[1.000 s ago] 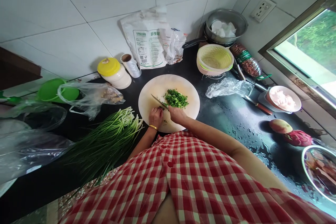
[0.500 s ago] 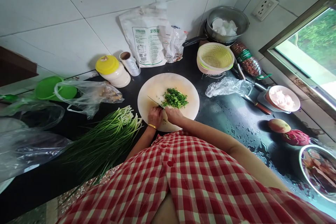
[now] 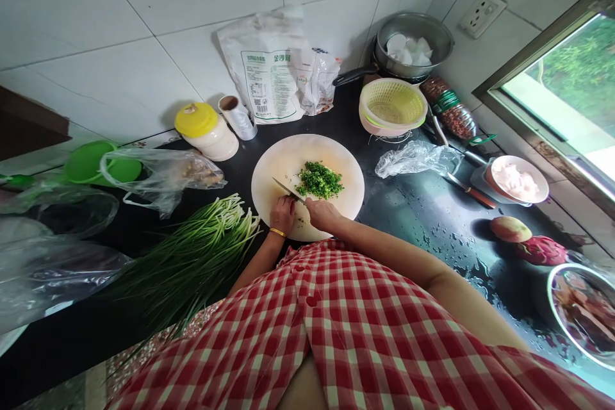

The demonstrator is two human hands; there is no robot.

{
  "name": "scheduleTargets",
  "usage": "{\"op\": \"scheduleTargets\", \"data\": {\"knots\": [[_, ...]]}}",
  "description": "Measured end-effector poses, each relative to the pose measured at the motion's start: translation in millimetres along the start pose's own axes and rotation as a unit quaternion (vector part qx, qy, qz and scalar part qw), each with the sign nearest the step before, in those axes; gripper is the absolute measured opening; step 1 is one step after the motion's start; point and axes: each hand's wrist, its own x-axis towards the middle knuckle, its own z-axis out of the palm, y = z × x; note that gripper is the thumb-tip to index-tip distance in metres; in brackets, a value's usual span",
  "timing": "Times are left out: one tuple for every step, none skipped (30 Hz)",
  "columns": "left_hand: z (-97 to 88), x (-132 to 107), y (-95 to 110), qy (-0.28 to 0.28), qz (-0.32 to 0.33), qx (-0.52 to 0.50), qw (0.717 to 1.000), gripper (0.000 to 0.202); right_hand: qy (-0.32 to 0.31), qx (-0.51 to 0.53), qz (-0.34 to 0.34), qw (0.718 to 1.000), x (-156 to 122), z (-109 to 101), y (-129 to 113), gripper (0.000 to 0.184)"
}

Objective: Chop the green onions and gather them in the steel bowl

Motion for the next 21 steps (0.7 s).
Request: {"op": "scheduleTargets", "data": {"knots": [[-0.2, 0, 0, -0.002, 0.0, 0.006, 1.0, 0.022, 0.004, -0.003, -0.002, 1.0, 2, 1, -2, 0.027], [-0.5, 0, 0, -0.003, 0.0, 0.011, 1.0, 0.022, 0.009, -0.005, -0.004, 1.0, 5, 2, -3, 0.027], [-1.0, 0, -1, -0.003, 0.001, 0.016, 1.0, 0.021, 0.015, -0.008, -0.005, 1.0, 8, 4, -5, 0.028], [-1.5, 0, -1, -0.003, 0.003, 0.019, 1.0, 0.021, 0.02, -0.011, -0.006, 1.0, 12, 5, -7, 0.029], [-2.0, 0, -1, -0.001, 0.005, 0.021, 1.0, 0.021, 0.023, -0.012, -0.008, 1.0, 14, 6, -8, 0.03], [-2.6, 0, -1, 0.001, 0.007, 0.022, 1.0, 0.021, 0.023, -0.012, -0.008, 1.0, 16, 6, -9, 0.031], [-3.0, 0, -2, 0.003, 0.007, 0.021, 1.0, 0.021, 0.022, -0.012, -0.004, 1.0, 16, 6, -9, 0.031], [-3.3, 0, -2, 0.006, 0.006, 0.021, 1.0, 0.022, 0.023, -0.011, 0.0, 1.0, 16, 5, -8, 0.031], [-3.5, 0, -2, 0.009, 0.004, 0.019, 1.0, 0.022, 0.025, -0.009, 0.004, 1.0, 14, 4, -6, 0.031], [-3.5, 0, -2, 0.012, 0.002, 0.018, 1.0, 0.023, 0.028, -0.007, 0.006, 1.0, 12, 2, -5, 0.03], [-3.3, 0, -2, 0.015, 0.0, 0.017, 1.0, 0.023, 0.032, -0.004, 0.005, 0.999, 9, 0, -3, 0.03], [-3.0, 0, -2, 0.019, -0.001, 0.017, 1.0, 0.023, 0.034, -0.002, 0.001, 0.999, 5, -2, -1, 0.031], [-2.5, 0, -2, 0.022, -0.001, 0.017, 1.0, 0.022, 0.032, -0.001, -0.004, 0.999, 2, -4, 0, 0.032], [-1.9, -1, -3, 0.024, 0.0, 0.016, 1.0, 0.021, 0.026, 0.0, -0.009, 1.0, 0, -5, 1, 0.032], [-1.3, -1, -3, 0.024, 0.001, 0.015, 1.0, 0.02, 0.018, 0.001, -0.012, 1.0, -1, -5, 1, 0.033], [-0.6, -1, -3, 0.024, 0.003, 0.013, 1.0, 0.019, 0.012, 0.0, -0.013, 1.0, -1, -4, 1, 0.032], [0.0, -1, -4, 0.023, 0.006, 0.013, 1.0, 0.019, 0.007, -0.001, -0.014, 1.0, 0, -3, -1, 0.032], [0.6, -1, -5, 0.021, 0.008, 0.013, 1.0, 0.019, 0.006, -0.003, -0.015, 1.0, 2, -1, -2, 0.031], [1.0, -1, -5, 0.019, 0.011, 0.014, 1.0, 0.019, 0.008, -0.005, -0.016, 1.0, 5, 1, -4, 0.031], [1.1, -1, -6, 0.016, 0.014, 0.015, 1.0, 0.019, 0.011, -0.006, -0.017, 1.0, 8, 3, -6, 0.031], [0.9, -1, -7, 0.013, 0.017, 0.016, 1.0, 0.019, 0.014, -0.007, -0.016, 1.0, 12, 6, -7, 0.031]]}}
